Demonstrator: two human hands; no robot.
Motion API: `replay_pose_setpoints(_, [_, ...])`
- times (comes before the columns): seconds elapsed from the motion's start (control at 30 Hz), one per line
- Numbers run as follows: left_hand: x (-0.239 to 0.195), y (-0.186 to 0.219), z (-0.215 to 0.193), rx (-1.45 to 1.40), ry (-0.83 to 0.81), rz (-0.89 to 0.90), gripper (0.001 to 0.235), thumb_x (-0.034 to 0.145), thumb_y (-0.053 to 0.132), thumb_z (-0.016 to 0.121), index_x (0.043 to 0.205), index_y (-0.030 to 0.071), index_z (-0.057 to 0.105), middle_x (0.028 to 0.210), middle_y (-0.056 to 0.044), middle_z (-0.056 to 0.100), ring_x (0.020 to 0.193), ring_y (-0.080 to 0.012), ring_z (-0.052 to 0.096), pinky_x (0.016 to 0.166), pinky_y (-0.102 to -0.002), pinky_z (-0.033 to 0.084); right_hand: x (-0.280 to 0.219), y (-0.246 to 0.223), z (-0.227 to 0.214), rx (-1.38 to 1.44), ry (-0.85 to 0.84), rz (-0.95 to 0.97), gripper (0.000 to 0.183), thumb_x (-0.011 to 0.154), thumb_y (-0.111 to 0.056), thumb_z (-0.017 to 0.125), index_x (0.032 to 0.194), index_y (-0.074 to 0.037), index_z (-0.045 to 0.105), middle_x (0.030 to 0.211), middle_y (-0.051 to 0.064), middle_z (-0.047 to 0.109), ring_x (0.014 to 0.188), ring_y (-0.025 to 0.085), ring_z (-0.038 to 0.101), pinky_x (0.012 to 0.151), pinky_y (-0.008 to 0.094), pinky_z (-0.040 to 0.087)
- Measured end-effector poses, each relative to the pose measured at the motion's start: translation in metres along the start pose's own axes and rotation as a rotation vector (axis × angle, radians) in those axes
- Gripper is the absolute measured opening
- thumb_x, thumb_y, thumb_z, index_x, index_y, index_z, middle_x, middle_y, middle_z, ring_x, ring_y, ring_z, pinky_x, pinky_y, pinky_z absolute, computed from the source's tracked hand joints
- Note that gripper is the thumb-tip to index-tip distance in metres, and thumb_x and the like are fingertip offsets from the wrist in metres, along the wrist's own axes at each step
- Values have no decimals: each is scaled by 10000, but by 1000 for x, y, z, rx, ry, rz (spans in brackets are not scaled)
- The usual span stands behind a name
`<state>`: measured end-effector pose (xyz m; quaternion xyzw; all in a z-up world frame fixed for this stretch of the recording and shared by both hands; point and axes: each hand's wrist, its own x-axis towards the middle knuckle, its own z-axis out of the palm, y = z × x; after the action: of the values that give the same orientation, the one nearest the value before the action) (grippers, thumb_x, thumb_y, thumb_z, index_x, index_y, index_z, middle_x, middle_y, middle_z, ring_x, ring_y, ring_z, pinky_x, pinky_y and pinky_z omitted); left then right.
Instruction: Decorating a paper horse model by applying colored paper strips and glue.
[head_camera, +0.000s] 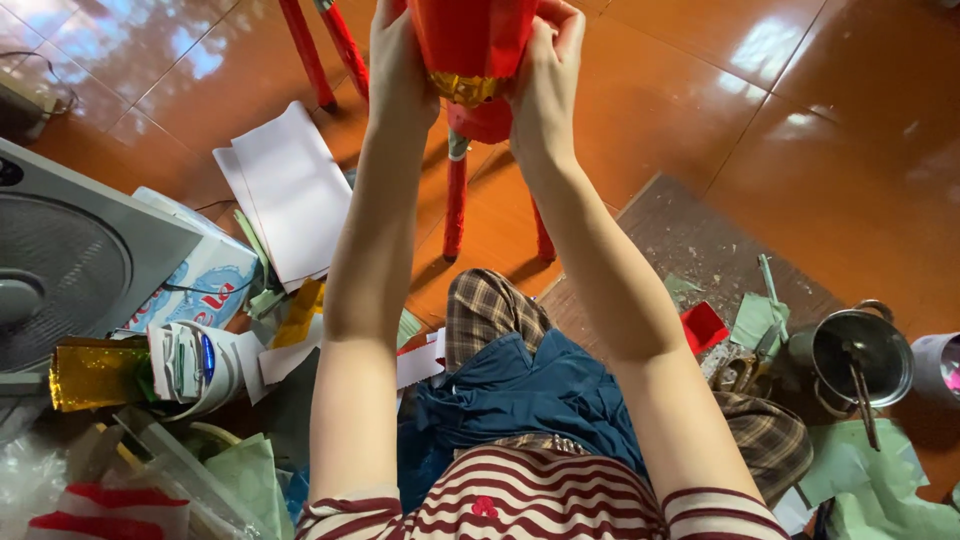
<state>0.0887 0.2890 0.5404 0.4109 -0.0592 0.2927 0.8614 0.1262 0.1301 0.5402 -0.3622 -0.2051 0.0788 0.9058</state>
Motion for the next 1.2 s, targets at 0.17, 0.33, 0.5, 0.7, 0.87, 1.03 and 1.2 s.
replay_pose_setpoints(0.17, [6, -4, -6, -8, 5, -54, 269, 987, -37, 539, 1247, 4, 594, 1076, -144, 722, 865, -234, 737, 754, -375, 625, 7, 5, 2, 88, 14, 84, 198, 1038, -128, 482, 1215, -41, 472, 1073, 123, 614, 857, 172, 638, 651, 327, 581])
replay_pose_setpoints(0.33, [6, -4, -13, 3, -61, -66, 218, 1000, -19, 541, 1203, -14, 619, 1038, -141, 732, 846, -233, 737, 738, -380, 622, 15, 25, -7, 115, -14, 98, 198, 1070, -133, 506, 1239, -32, 481, 1060, 119, 615, 816, 161, 618, 624, 326, 557])
replay_pose_setpoints(0.5, [6, -1, -12, 33, -153, -62, 156, 1010, -30, 552, 1069, -52, 695, 976, -131, 745, 843, -228, 741, 745, -368, 613, 13, 24, -7, 151, -135, 63, 246, 1073, -60, 481, 1319, -62, 468, 1092, 93, 650, 873, 161, 683, 727, 359, 624])
replay_pose_setpoints(0.7, [22, -12, -35, 13, -86, -95, 129, 1032, 56, 610, 1027, -41, 696, 956, -125, 749, 838, -228, 750, 756, -387, 625, 30, 46, -19, 110, -208, -41, 138, 1074, 26, 540, 1208, 6, 558, 1127, 121, 675, 941, 194, 694, 840, 369, 613])
replay_pose_setpoints(0.87, [25, -23, -44, 23, -202, -67, 77, 1008, 53, 649, 1020, -11, 691, 953, -90, 732, 838, -198, 727, 753, -374, 601, 25, 41, -21, -34, -142, -98, 115, 1077, 13, 618, 1186, 50, 616, 1107, 121, 717, 961, 176, 684, 857, 347, 587])
replay_pose_setpoints(1.03, [5, -7, -38, 214, -59, 192, 89, 1040, 91, 677, 1011, 6, 675, 901, -44, 662, 788, -147, 596, 723, -345, 513, -14, 13, -15, 91, -39, -229, 351, 1104, -141, 547, 1392, 58, 566, 1232, 90, 720, 1149, 177, 693, 1050, 314, 565])
replay_pose_setpoints(1.2, [-16, 4, -11, 56, 73, 217, 271, 1095, 325, 581, 1108, 57, 624, 961, -24, 608, 842, -155, 556, 732, -364, 480, -25, 29, -3, -420, 73, -488, 653, 1209, -514, 317, 1609, 1, 353, 1684, 117, 338, 1601, 180, 275, 1357, 314, 199])
